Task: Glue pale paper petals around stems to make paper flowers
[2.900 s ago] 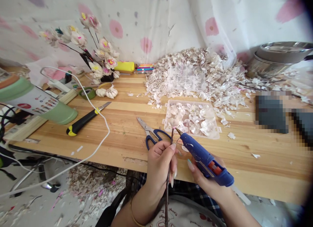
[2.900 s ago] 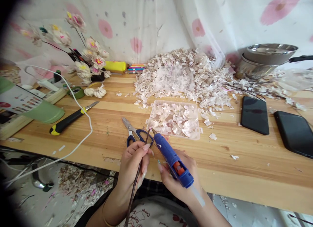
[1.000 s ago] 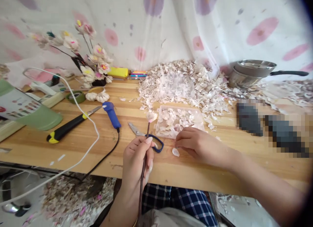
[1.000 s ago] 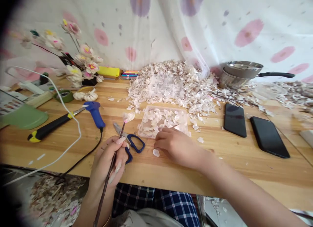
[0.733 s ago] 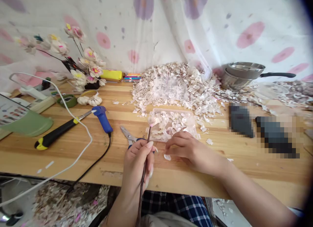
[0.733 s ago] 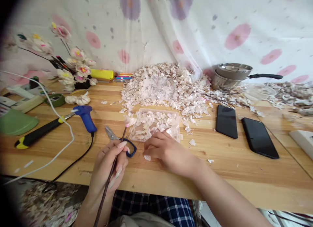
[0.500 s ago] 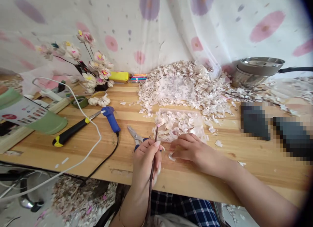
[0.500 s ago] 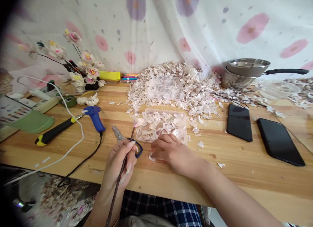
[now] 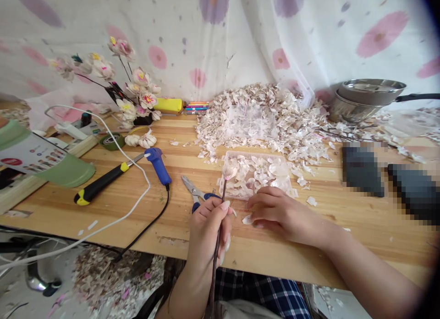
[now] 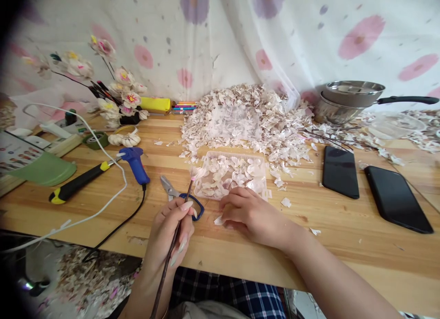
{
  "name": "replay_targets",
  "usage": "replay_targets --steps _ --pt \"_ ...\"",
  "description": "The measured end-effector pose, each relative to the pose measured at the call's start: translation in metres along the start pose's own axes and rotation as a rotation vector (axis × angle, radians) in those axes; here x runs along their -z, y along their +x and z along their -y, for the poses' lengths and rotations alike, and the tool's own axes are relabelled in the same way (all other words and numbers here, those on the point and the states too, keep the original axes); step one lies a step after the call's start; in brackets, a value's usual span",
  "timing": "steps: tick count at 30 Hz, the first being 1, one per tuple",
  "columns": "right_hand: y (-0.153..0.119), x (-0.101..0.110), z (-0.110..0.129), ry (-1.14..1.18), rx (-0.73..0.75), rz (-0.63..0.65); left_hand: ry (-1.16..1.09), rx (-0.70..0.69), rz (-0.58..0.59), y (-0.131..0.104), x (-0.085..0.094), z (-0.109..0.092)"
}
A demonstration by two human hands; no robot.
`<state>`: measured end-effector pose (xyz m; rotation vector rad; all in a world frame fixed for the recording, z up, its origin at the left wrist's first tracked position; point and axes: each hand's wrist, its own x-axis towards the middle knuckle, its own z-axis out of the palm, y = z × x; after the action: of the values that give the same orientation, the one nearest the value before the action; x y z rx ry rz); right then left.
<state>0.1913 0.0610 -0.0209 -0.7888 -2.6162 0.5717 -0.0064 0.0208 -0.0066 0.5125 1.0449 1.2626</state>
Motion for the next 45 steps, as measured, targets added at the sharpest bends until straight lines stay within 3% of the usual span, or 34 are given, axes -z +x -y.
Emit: replay_targets --steps 6,11,15,18,21,29,45 --pt "0.004 -0.001 0.002 0.04 -0.013 -0.069 0.026 0.033 0.043 0.002 0.0 0.006" --pt "-0.002 0.01 0.001 0.23 -0.069 -0.178 0.035 0.093 0.098 0.011 0.001 0.013" --pt "-0.011 0.016 0.0 0.691 -0.316 -0.344 0.041 0.094 0.158 0.017 -0.002 0.015" --pt "-0.014 0.017 0.003 1.056 -0.561 -0.302 0.064 0.108 0.197 0.017 -0.003 0.016" --pt "-0.012 0.016 0.008 1.212 -0.715 -0.259 0.081 0.126 0.208 0.016 -0.005 0.019" --pt "-0.001 0.015 0.015 1.332 -0.877 -0.225 0.116 0.169 0.234 0.017 -0.007 0.022" --pt "0.001 0.016 0.011 1.453 -0.967 -0.239 0.206 0.19 0.266 0.015 -0.007 0.024"
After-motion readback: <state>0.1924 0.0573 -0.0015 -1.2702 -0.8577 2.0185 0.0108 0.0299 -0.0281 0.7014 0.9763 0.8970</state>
